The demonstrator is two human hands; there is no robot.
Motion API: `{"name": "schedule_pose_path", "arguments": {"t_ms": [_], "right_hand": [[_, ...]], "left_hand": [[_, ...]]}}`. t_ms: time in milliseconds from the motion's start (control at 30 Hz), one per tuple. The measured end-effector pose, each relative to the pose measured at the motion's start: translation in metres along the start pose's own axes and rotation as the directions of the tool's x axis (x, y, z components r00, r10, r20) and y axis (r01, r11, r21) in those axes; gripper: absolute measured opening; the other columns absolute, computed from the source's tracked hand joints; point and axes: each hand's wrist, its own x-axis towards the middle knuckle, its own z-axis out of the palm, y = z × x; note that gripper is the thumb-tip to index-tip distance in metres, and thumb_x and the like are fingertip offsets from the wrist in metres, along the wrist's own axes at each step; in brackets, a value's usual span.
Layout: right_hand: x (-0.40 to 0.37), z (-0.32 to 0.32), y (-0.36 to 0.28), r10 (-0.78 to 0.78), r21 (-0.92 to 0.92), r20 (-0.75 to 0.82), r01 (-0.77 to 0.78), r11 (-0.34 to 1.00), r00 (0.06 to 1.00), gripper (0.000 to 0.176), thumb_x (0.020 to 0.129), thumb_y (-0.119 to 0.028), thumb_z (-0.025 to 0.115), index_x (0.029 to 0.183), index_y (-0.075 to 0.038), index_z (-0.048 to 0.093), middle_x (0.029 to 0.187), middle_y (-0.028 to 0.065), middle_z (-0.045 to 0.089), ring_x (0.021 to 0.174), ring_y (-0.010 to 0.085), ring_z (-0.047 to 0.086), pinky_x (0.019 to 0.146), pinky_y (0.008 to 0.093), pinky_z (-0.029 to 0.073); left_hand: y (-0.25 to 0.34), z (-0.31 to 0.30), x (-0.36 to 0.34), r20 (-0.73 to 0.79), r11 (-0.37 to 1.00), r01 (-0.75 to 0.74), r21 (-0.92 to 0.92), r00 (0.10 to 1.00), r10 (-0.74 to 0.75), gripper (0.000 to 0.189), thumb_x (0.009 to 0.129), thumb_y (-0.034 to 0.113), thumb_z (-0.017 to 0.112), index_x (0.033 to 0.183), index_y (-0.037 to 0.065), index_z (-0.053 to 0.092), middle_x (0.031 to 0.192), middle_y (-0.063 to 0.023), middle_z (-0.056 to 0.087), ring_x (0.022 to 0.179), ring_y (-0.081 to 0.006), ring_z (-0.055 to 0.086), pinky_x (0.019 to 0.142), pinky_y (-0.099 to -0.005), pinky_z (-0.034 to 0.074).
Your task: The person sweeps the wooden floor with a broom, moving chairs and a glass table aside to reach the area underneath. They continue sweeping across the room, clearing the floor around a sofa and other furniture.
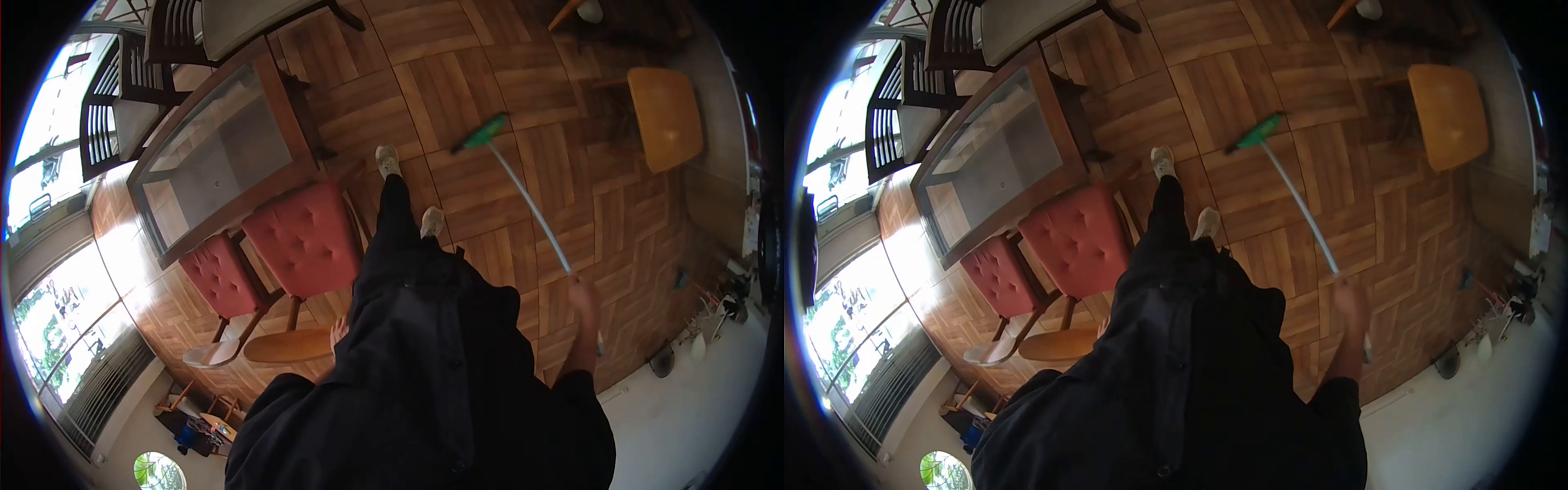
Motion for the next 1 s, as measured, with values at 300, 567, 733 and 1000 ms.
{"name": "schedule_pose_path", "arguments": {"t_ms": [300,567,733,1000], "right_hand": [[0.112,0.006,-0.354,-0.421,0.699,0.457,-0.023,0.715,0.784,0.049,0.092,-0.048,0.038,0.059,-0.013,0.037,0.045,-0.0024,0.031,0.032,0.0092,0.025,0.029,0.0278,0.02],[0.151,-0.012,-0.668,-0.488,0.518,0.349,0.269,0.812,0.8,0.05,0.095,-0.042,0.03,0.085,-0.001,0.058,0.061,0.011,0.056,0.052,0.0222,0.055,0.046,0.0365,0.043],[0.147,-0.016,-0.695,-0.487,0.341,0.179,0.41,0.846,0.855,0.045,0.092,-0.036,0.033,0.11,-0.002,0.058,0.111,0.0203,0.057,0.104,0.0348,0.054,0.087,0.0432,0.043],[0.165,0.051,-0.417,-0.365,0.148,0.264,0.336,0.93,0.893,0.05,0.093,-0.039,0.03,0.117,-0.003,0.053,0.119,0.0235,0.052,0.112,0.0398,0.048,0.094,0.0457,0.037]], "left_hand": [[-0.012,-0.065,0.055,0.097,0.972,0.184,-0.146,0.98,-0.171,0.024,0.085,0.028,0.043,0.098,0.011,0.055,0.089,-0.0072,0.057,0.089,-0.025,0.054,0.074,-0.0368,0.042],[-0.016,-0.11,0.088,0.173,0.929,0.32,-0.186,0.941,-0.29,0.024,0.086,0.028,0.043,0.097,0.011,0.055,0.088,-0.0068,0.056,0.088,-0.0243,0.054,0.073,-0.0363,0.042],[-0.018,-0.124,0.1,0.203,0.912,0.362,-0.193,0.924,-0.324,0.023,0.086,0.028,0.042,0.096,0.011,0.054,0.087,-0.0065,0.055,0.087,-0.0238,0.054,0.072,-0.036,0.041],[-0.033,-0.129,0.119,0.176,0.91,0.37,-0.189,0.924,-0.34,0.023,0.086,0.028,0.042,0.096,0.011,0.054,0.086,-0.006,0.055,0.085,-0.0231,0.053,0.071,-0.0355,0.041]]}}
